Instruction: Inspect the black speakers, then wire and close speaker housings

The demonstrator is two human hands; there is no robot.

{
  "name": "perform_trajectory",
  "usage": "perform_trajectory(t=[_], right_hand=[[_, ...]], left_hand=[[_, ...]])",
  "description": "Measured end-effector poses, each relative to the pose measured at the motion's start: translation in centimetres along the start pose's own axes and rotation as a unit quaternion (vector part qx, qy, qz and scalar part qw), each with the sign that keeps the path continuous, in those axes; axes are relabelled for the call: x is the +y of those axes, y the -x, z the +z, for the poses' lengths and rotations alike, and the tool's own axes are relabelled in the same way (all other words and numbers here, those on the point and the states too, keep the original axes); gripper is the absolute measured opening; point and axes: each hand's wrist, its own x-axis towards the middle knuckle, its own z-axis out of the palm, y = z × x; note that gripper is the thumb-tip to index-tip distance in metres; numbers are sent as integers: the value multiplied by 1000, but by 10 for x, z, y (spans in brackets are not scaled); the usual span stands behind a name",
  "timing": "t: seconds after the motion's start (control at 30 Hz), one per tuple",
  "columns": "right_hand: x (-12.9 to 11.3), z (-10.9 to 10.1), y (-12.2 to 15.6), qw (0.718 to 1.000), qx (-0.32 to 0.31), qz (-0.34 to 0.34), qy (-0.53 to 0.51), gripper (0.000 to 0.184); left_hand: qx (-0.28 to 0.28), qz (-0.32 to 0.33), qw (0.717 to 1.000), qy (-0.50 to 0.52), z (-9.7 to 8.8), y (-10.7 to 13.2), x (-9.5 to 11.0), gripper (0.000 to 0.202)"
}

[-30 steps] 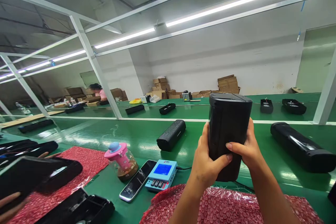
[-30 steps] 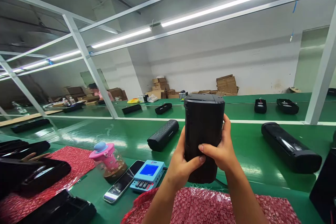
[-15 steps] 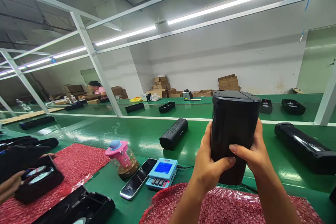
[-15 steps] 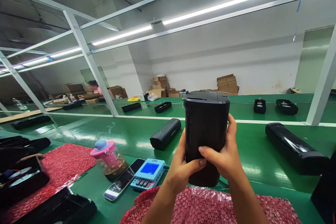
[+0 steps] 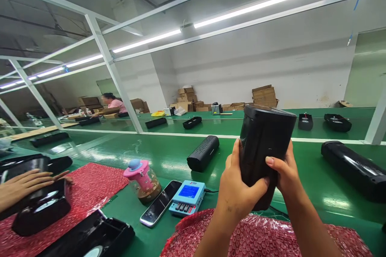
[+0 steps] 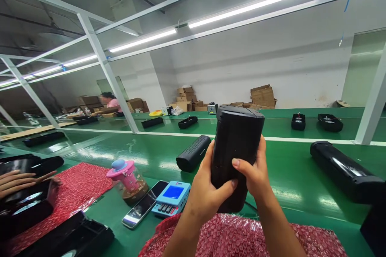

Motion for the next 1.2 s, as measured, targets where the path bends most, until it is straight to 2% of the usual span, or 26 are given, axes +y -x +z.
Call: perform_trajectory(t=[0.13, 0.33, 0.67, 1.2], right_hand=[[4, 2, -1, 1000, 12, 10, -12, 71], [5, -3, -3, 1000, 12, 9, -2, 71], [-2, -5, -5, 1000, 9, 7, 3, 75], [-3, -5, -6, 1000, 18, -4, 23, 76]], left_hand=[[22, -16, 999, -34, 1, 0, 4, 97], [19, -15, 999, -30, 3, -1, 2, 96], [16, -5, 1000, 17, 11, -2, -4, 97], [2, -1, 999, 49, 12, -3, -7, 97]])
